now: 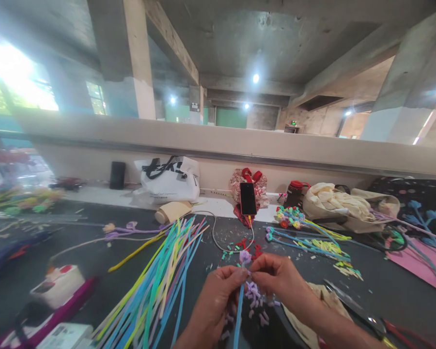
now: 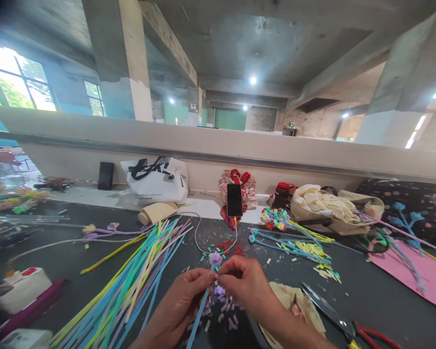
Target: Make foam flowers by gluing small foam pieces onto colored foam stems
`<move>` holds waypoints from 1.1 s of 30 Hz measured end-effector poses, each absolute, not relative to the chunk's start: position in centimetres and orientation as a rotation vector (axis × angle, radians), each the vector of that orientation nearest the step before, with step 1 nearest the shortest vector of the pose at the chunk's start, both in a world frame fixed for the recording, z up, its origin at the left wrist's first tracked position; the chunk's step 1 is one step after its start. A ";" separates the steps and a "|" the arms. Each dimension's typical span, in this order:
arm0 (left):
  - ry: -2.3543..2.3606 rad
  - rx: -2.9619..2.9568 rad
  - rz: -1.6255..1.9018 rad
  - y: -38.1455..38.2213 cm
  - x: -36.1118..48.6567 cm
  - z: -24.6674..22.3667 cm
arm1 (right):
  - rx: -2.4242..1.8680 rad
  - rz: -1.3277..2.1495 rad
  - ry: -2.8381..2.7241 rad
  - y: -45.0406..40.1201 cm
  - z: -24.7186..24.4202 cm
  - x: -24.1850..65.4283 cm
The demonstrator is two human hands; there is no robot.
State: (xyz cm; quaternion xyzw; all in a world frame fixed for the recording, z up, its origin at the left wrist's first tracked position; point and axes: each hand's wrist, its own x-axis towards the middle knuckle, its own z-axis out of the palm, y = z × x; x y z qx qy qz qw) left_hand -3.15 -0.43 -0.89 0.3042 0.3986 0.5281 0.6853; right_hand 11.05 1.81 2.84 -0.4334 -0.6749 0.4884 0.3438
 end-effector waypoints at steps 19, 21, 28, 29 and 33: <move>0.785 0.640 1.185 -0.9 -3.2 0.2 | -1.005 1.443 -1.700 2.1 3.0 10.3; 0.729 0.619 1.159 -0.9 -3.2 0.6 | -0.952 1.535 -1.656 2.1 3.1 10.4; 0.641 0.548 1.120 -1.0 -3.0 1.2 | -0.810 1.812 -1.402 2.6 1.7 10.0; 0.641 0.541 1.128 -1.0 -3.0 1.3 | -0.796 1.832 -1.374 2.7 1.4 9.9; 0.641 0.565 1.140 -1.1 -3.2 1.7 | -0.785 1.824 -1.356 2.8 1.4 9.9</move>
